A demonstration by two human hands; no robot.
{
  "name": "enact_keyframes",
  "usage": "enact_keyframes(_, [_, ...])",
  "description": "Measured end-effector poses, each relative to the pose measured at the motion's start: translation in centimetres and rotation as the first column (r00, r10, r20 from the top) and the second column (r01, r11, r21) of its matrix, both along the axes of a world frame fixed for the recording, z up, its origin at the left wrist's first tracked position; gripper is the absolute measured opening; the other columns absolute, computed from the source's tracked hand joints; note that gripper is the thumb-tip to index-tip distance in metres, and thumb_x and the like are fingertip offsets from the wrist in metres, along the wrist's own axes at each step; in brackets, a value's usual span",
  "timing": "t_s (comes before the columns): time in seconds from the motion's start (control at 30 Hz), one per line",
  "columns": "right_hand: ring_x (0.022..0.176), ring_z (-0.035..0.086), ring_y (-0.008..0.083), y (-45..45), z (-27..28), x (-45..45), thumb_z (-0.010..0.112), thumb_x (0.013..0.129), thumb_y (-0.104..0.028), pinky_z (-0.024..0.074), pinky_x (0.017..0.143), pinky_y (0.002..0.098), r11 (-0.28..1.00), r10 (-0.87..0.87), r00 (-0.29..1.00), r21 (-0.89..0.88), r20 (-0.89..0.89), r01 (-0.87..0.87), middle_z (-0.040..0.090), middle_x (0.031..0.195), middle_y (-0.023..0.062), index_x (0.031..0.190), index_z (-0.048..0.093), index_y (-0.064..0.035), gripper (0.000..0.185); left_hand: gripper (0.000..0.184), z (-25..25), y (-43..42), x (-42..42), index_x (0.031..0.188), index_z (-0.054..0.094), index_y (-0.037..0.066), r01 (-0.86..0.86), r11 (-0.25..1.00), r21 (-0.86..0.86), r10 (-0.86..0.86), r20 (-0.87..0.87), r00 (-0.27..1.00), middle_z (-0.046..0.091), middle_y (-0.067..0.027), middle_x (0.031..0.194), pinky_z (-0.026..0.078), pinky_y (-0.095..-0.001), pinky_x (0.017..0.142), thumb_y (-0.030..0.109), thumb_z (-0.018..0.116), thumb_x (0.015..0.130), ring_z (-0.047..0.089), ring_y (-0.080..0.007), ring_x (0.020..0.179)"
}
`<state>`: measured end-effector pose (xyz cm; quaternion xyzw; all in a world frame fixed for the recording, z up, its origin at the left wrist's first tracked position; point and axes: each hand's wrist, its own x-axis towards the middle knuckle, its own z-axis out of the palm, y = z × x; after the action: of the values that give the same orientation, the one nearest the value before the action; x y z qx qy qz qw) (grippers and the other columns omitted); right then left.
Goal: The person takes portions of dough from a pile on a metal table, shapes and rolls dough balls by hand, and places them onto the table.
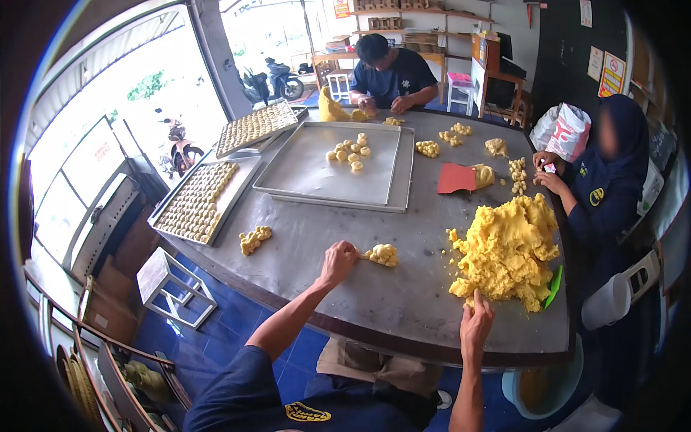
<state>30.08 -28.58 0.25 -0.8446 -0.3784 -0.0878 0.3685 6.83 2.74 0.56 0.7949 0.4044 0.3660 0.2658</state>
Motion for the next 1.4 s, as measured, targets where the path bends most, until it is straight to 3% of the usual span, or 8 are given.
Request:
enact_keyframes(0.37, [0.091,0.059,0.0356,-0.1,1.0,2.3,0.071,0.074,0.003,0.0482,0.081,0.0436,0.963,0.153,0.986,-0.234,0.060,-0.135,0.059,0.085,0.0176,0.089,0.073,0.0006,0.016,0.046,0.9,-4.2,-4.0,0.125,0.058,0.000,0.209,0.978,0.004,-0.197,-0.315,0.928,0.061,-0.0228,0.122,0.049,-0.0460,0.095,0.001,0.052,0.079,0.060,-0.0378,0.108])
enact_keyframes(0.53, [0.105,0.056,0.0390,-1.9,1.8,1.8,0.065,0.087,0.001,0.0456,0.095,0.0461,0.970,0.109,0.994,-0.216,-0.006,-0.107,0.051,0.123,0.0240,0.133,0.053,0.0049,0.048,0.053,1.8,-7.6,-5.3,0.131,0.053,0.004,0.155,0.980,0.125,-0.083,-0.453,0.888,0.047,-0.0236,0.138,0.049,-0.0452,0.097,0.002,0.055,0.079,0.053,-0.0391,0.115])
enact_keyframes(0.63, [0.106,0.055,0.0397,-1.8,-0.8,-0.6,0.058,0.089,0.004,0.0459,0.096,0.0460,0.961,-0.005,0.921,-0.253,0.389,0.113,0.048,0.135,0.0259,0.133,0.053,0.0036,0.045,0.038,2.2,-9.2,-4.4,0.124,0.060,0.008,0.448,0.885,-0.126,-0.464,-0.154,0.872,0.058,-0.0182,0.121,0.051,-0.0447,0.094,0.010,0.061,0.086,0.057,-0.0356,0.112])
enact_keyframes(0.83, [0.101,0.060,0.0381,-1.7,1.7,-0.4,0.059,0.088,0.006,0.0489,0.090,0.0447,0.991,0.052,0.996,-0.128,0.072,-0.042,0.066,0.114,0.0192,0.115,0.067,0.0044,0.029,0.027,2.6,-11.8,-0.4,0.101,0.070,0.009,0.665,0.726,0.173,-0.419,-0.656,0.628,0.071,-0.0046,0.105,0.053,-0.0401,0.092,0.034,0.066,0.092,0.062,-0.0239,0.116])
enact_keyframes(0.87, [0.099,0.060,0.0377,-1.3,1.0,0.4,0.059,0.087,0.006,0.0491,0.088,0.0443,0.996,0.045,0.995,-0.077,0.092,-0.038,0.066,0.113,0.0189,0.114,0.068,0.0040,0.029,0.032,4.3,-12.0,0.6,0.102,0.069,0.007,0.557,0.830,-0.007,-0.415,-0.674,0.611,0.068,-0.0082,0.119,0.047,-0.0431,0.103,0.038,0.062,0.094,0.055,-0.0263,0.127])
enact_keyframes(0.97, [0.095,0.059,0.0363,-0.3,1.1,0.5,0.063,0.081,0.007,0.0482,0.085,0.0431,0.992,0.063,0.985,-0.121,0.162,-0.044,0.065,0.104,0.0180,0.105,0.069,0.0040,0.025,0.035,3.9,-10.8,4.2,0.111,0.066,0.005,0.337,0.800,0.496,-0.152,-0.376,0.914,0.059,-0.0153,0.134,0.029,-0.0547,0.115,0.036,0.058,0.096,0.044,-0.0346,0.138])
enact_keyframes(1.17, [0.091,0.057,0.0358,0.1,1.9,1.4,0.063,0.075,0.009,0.0468,0.088,0.0428,0.959,0.114,0.990,-0.271,0.086,-0.087,0.060,0.092,0.0177,0.098,0.069,0.0044,0.024,0.049,0.2,-9.4,6.8,0.128,0.054,0.003,0.527,0.753,0.394,-0.335,-0.460,0.823,0.026,-0.0208,0.158,0.006,-0.0656,0.119,0.037,0.054,0.093,0.019,-0.0356,0.151])
enact_keyframes(1.4, [0.120,0.052,0.0428,-1.3,2.6,1.8,0.060,0.086,0.008,0.0421,0.103,0.0480,0.936,0.069,0.996,-0.342,-0.056,-0.084,0.052,0.126,0.0281,0.124,0.057,0.0083,0.038,0.052,-0.8,-8.5,7.3,0.121,0.057,-0.002,0.621,0.679,0.390,-0.404,-0.508,0.761,0.037,-0.0234,0.151,0.005,-0.0647,0.120,0.040,0.054,0.090,0.017,-0.0369,0.151])
